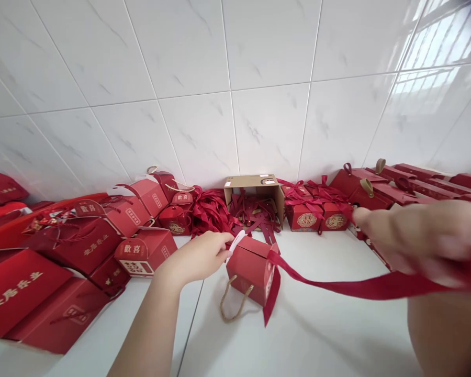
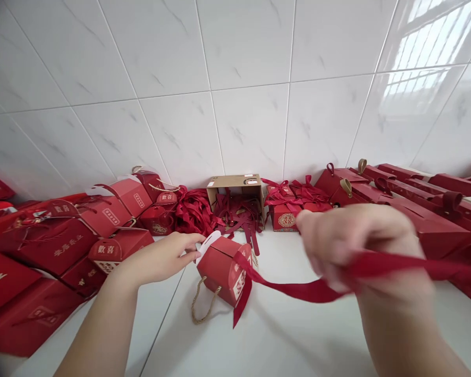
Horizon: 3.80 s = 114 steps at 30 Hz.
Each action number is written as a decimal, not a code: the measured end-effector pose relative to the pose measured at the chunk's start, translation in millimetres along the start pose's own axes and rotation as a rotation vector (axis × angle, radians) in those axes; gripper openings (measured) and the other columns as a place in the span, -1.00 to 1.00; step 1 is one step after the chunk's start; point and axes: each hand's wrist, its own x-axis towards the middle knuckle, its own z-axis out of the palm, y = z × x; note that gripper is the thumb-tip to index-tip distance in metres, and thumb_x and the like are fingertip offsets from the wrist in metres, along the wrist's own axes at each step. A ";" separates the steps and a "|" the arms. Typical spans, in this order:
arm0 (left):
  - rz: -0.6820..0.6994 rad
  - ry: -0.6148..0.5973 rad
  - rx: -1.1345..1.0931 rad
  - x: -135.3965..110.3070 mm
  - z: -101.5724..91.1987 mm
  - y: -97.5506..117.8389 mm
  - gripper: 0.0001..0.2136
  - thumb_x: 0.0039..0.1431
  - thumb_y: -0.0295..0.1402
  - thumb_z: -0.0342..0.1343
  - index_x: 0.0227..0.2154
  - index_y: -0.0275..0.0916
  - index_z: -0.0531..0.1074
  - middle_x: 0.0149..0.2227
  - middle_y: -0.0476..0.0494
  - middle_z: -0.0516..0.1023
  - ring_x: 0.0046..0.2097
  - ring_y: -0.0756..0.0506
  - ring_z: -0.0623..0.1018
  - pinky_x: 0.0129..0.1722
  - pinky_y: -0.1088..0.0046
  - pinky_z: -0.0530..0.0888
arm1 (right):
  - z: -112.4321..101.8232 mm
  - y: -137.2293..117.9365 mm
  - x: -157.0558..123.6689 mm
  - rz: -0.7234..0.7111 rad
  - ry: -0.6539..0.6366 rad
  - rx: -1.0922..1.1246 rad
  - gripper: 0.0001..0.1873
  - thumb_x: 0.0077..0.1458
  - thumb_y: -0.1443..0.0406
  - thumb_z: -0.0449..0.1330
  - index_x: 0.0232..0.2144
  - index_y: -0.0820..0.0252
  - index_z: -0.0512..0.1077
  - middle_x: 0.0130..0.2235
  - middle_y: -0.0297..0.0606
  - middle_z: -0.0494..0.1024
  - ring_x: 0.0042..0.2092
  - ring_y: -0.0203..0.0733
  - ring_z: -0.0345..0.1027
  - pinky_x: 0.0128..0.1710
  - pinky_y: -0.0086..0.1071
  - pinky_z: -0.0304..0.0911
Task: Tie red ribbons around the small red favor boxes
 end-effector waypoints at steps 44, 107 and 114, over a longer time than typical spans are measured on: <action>-0.042 -0.318 -0.237 18.2 10.6 -5.8 -0.58 0.11 -0.30 -0.07 0.06 -0.18 0.19 -0.24 -0.10 0.59 -0.16 -0.13 0.57 -0.22 0.40 0.39 | 83.1 105.5 15.3 0.533 -0.188 -0.173 -0.77 -0.01 0.24 0.09 -0.62 0.21 0.26 -0.51 -0.35 0.33 -0.44 -0.30 0.16 -0.45 -0.44 0.08; 0.008 -0.299 -0.081 11.5 2.2 -5.0 -0.62 0.11 -0.07 0.05 -0.08 -0.14 0.40 -0.10 -0.12 0.52 -0.12 -0.16 0.52 -0.18 0.42 0.44 | 68.8 100.5 21.4 -0.004 -0.312 -0.362 -0.70 0.20 0.30 0.02 -0.57 0.22 0.26 -0.53 -0.35 0.34 -0.48 -0.35 0.17 -0.46 -0.47 0.09; 0.211 -0.198 -0.231 22.4 7.5 -4.1 -0.74 0.14 -0.11 0.07 -0.20 -0.14 0.39 -0.10 -0.03 0.49 -0.05 -0.09 0.45 -0.06 0.46 0.36 | 23.1 65.1 26.8 0.352 -0.302 -0.782 -0.59 0.22 0.08 0.01 -0.57 0.19 0.30 -0.51 -0.30 0.41 -0.46 -0.26 0.24 -0.48 -0.41 0.09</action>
